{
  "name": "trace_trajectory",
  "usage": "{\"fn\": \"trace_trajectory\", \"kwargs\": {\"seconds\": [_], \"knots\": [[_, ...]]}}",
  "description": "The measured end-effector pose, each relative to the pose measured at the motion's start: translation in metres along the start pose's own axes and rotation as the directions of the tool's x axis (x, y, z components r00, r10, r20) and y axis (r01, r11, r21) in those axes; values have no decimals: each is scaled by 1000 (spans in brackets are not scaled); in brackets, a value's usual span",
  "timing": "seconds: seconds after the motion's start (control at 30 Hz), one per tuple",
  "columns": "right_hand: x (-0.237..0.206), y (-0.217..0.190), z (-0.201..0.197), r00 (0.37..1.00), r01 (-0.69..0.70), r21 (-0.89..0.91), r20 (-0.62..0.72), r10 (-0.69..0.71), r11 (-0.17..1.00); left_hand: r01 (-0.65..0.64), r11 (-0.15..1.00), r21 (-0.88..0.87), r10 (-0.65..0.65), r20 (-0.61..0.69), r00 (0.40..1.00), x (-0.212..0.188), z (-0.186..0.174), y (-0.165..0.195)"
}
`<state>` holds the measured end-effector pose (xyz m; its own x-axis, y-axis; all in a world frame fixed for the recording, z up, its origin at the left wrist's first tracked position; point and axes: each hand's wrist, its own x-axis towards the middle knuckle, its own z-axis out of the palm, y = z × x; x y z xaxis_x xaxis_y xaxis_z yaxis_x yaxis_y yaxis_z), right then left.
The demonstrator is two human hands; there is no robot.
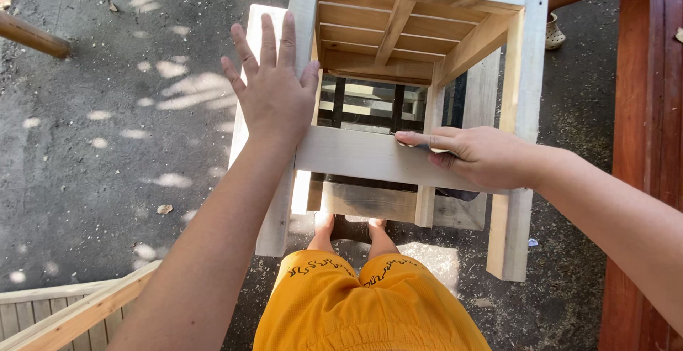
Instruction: The person sands a wooden stool frame with sandpaper, rubbing the paper along the rails, legs and edges of the frame while steadying it with the other hand. They reposition the frame and continue sanding different surfaces and edges throughout the clip.
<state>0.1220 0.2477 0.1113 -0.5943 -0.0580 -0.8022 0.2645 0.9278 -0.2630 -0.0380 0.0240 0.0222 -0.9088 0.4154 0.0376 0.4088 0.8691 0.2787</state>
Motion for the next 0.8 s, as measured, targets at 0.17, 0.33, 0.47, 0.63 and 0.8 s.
{"fn": "trace_trajectory", "kwargs": {"seconds": [0.17,0.33,0.47,0.63,0.8], "knots": [[44,-59,-2,914,374,-96,-131,-384,922,54,998,36,-59,149,987,10,-5,-1],[37,-32,5,975,214,-58,-44,-216,975,67,998,4,-67,192,979,12,-10,2],[4,5,-1,999,-36,24,2,36,999,81,996,-30,-74,197,978,11,-11,6],[49,-65,-8,969,233,99,-112,-222,967,139,983,-117,-107,246,963,13,-15,6],[47,-49,-8,992,125,209,-15,-124,970,138,981,-139,-98,258,961,15,-13,6]]}}
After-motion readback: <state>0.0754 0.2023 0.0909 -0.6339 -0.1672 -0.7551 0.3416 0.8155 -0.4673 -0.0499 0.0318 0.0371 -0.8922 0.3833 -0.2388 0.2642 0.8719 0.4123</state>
